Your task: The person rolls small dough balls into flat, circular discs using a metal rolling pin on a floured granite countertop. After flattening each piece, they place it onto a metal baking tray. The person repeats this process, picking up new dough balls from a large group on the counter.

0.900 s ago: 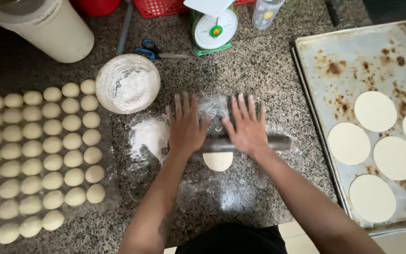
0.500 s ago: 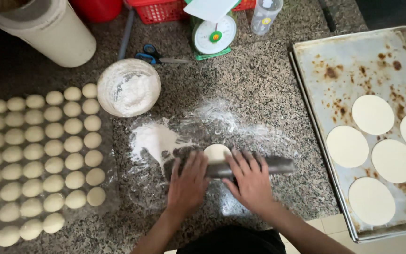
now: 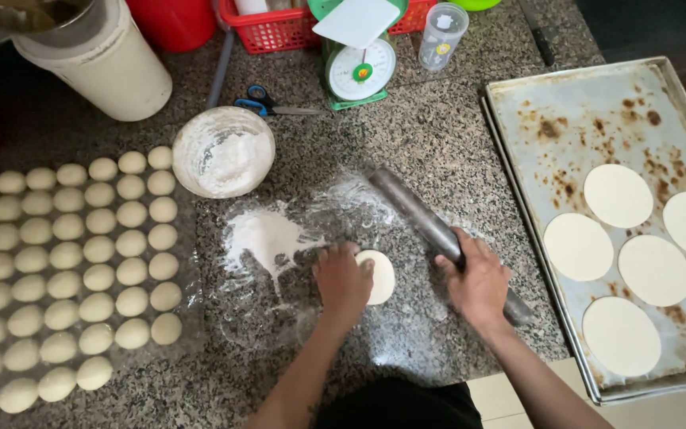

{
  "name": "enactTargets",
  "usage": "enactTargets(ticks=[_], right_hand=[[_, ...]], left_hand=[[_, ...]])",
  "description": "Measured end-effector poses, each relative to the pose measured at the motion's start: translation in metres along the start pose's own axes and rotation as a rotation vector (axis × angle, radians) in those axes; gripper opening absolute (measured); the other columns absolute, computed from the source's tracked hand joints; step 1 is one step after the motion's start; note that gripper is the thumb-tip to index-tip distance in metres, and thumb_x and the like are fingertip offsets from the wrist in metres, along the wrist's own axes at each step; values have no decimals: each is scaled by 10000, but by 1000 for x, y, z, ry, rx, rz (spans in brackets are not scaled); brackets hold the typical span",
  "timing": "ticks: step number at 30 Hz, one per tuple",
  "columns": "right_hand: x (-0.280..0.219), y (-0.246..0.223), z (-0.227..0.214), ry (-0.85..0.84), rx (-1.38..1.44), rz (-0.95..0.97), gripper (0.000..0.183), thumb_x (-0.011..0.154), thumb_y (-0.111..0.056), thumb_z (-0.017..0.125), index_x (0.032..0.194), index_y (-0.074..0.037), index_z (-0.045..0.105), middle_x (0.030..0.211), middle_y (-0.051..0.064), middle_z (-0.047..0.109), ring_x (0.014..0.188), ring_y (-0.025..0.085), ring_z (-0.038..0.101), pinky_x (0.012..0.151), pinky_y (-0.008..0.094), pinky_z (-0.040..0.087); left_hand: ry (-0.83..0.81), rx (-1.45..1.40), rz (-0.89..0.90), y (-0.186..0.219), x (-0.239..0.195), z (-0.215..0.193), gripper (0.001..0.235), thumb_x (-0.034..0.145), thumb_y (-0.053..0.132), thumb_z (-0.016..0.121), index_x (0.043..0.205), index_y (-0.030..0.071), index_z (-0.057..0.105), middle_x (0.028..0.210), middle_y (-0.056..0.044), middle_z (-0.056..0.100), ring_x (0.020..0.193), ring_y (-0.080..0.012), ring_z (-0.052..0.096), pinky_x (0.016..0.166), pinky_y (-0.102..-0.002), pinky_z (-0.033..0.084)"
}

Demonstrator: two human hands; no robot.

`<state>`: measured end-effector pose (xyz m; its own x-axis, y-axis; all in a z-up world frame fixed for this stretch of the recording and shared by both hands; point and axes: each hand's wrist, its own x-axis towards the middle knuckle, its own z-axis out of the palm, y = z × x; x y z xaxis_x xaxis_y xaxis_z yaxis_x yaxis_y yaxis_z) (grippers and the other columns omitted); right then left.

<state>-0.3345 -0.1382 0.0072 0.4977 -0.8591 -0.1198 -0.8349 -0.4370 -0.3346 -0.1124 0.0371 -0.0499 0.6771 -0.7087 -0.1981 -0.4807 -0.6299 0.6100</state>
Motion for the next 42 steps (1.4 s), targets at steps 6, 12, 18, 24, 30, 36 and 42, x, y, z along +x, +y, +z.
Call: enactTargets(ticks=[6,12,18,24,30,36,42], right_hand=[[-3,-6,-7,12,-109,-30,720,1088,-622,826,1757,-399,683,1483,17,809,1381,427,783,1192,628,540],[-19,-47,3,-19,-195,-254,678,1076,-516,853,1728,-431,686,1341,-26,824,1283,330,807,1150,564,549],[-77,-23,48,49,-71,-645,598,1120,-446,787,1709,-370,710,1492,-72,824,1267,284,691,1151,537,449],[-19,-89,14,110,-348,-526,844,1314,-677,44,1878,-210,463,1931,15,563,1851,316,443,1478,650,317],[108,-115,19,8,-155,-327,1039,1228,-824,-10,1962,-107,150,2076,85,59,1897,301,-103,1511,676,-109],[8,-98,23,127,-326,-452,982,1291,-800,-71,1965,-139,199,2039,49,282,1928,343,113,1560,663,37],[-83,-33,48,102,-299,-599,816,1234,-766,370,1940,-356,388,1876,-8,602,1724,314,512,1430,644,281]], left_hand=[[-414,-677,27,19,-28,-30,403,1091,483,935,1308,143,924,1137,-167,915,1099,-420,908,908,-586,720],[-26,149,2,5,-50,-70,547,1272,201,579,1795,60,503,1593,-285,631,1467,-496,716,891,-586,784],[107,368,463,-67,-92,-42,661,1270,532,515,1765,113,642,1831,-121,635,1783,-366,455,1476,-662,239],[158,442,390,-14,-18,-76,771,1304,621,234,1707,106,643,1879,-184,576,1844,-450,401,1459,-754,294],[238,320,340,-8,116,-72,781,1334,508,423,1979,104,245,2057,-203,182,1905,-439,132,1532,-673,133],[146,411,346,-11,2,-67,758,1304,618,219,1969,255,206,2068,-123,99,1899,-420,17,1491,-720,20],[273,687,717,-63,-104,-43,812,1169,327,532,1912,23,408,2038,-164,338,1913,-368,215,1524,-715,166]])
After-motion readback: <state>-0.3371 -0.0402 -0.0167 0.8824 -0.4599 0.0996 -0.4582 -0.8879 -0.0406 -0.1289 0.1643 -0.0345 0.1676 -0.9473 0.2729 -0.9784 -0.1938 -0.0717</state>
